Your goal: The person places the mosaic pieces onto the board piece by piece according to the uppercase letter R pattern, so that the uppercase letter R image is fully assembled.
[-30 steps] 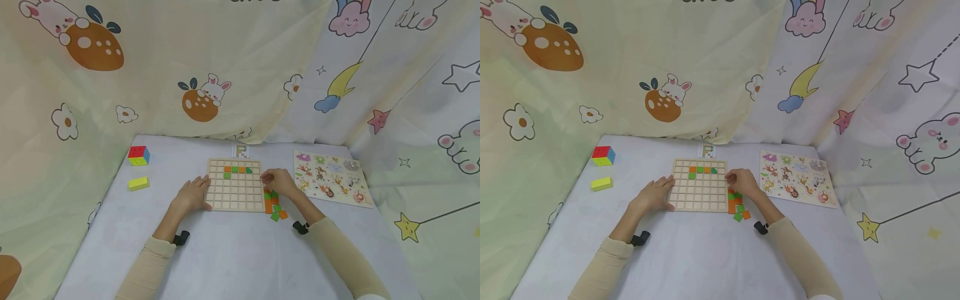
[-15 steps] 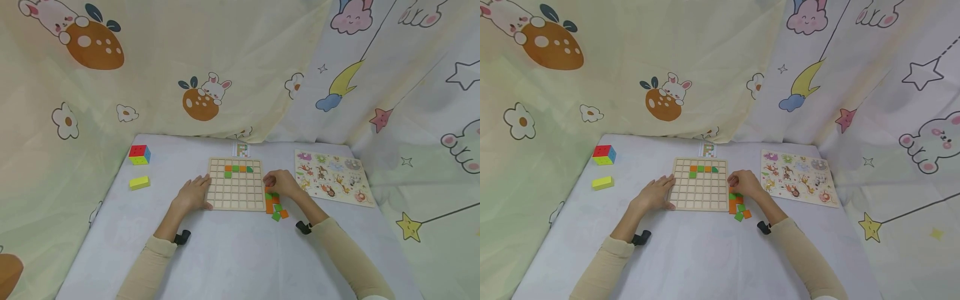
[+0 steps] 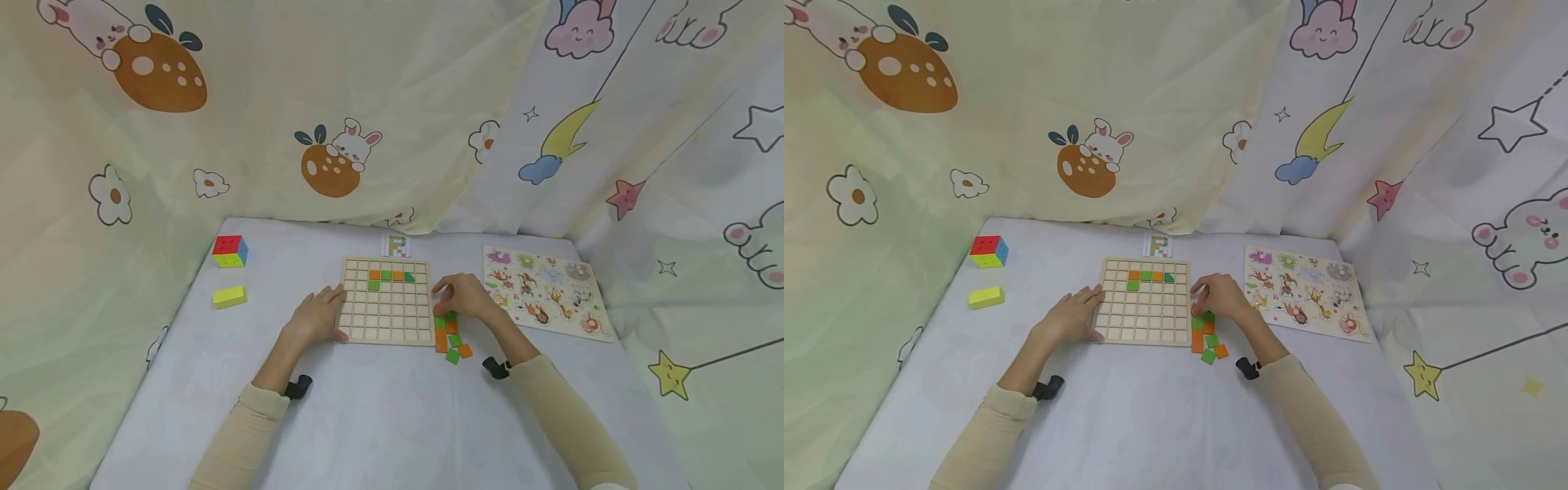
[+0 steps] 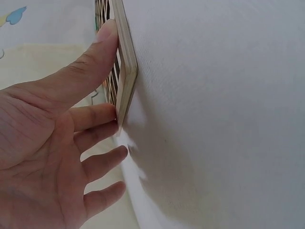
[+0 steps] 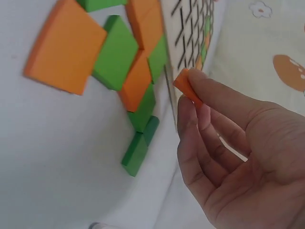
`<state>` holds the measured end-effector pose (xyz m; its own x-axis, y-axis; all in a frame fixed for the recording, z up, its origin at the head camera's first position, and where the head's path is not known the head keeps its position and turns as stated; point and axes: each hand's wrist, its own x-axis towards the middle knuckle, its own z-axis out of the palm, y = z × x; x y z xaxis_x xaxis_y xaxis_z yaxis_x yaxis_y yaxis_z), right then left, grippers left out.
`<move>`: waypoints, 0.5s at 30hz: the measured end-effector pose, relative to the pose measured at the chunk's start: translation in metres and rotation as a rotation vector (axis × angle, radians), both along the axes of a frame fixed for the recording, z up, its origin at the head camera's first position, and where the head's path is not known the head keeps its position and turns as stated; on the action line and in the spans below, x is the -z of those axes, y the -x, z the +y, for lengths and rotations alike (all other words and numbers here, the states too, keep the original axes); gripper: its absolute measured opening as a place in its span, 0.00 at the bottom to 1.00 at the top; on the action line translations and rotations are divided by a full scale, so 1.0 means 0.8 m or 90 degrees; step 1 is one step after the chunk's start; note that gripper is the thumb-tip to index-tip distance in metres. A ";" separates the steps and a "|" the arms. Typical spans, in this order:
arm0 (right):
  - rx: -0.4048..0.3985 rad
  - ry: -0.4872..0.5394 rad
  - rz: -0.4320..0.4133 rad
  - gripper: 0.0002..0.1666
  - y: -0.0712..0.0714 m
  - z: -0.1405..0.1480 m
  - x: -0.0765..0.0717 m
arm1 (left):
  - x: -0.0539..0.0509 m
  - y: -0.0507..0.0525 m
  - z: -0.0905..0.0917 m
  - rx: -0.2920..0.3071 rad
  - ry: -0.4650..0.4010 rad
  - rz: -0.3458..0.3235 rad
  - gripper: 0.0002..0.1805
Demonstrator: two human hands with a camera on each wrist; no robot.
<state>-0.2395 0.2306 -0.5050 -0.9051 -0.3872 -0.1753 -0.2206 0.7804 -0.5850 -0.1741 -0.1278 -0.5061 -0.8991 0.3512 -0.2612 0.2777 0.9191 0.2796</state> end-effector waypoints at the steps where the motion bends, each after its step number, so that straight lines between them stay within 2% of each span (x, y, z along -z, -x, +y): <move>1: 0.002 0.008 0.003 0.26 0.001 0.001 -0.002 | -0.001 0.000 0.000 0.000 -0.001 -0.001 0.60; 9: 0.026 0.071 0.012 0.22 0.004 -0.006 -0.011 | -0.002 0.000 0.001 -0.004 0.008 -0.011 0.60; 15: 0.018 0.113 0.024 0.19 0.005 -0.022 -0.006 | -0.001 0.001 0.001 -0.004 0.004 -0.009 0.60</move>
<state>-0.2438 0.2130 -0.4999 -0.9209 -0.3831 -0.0713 -0.2246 0.6715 -0.7062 -0.1750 -0.1272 -0.5055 -0.8975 0.3442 -0.2757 0.2683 0.9223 0.2781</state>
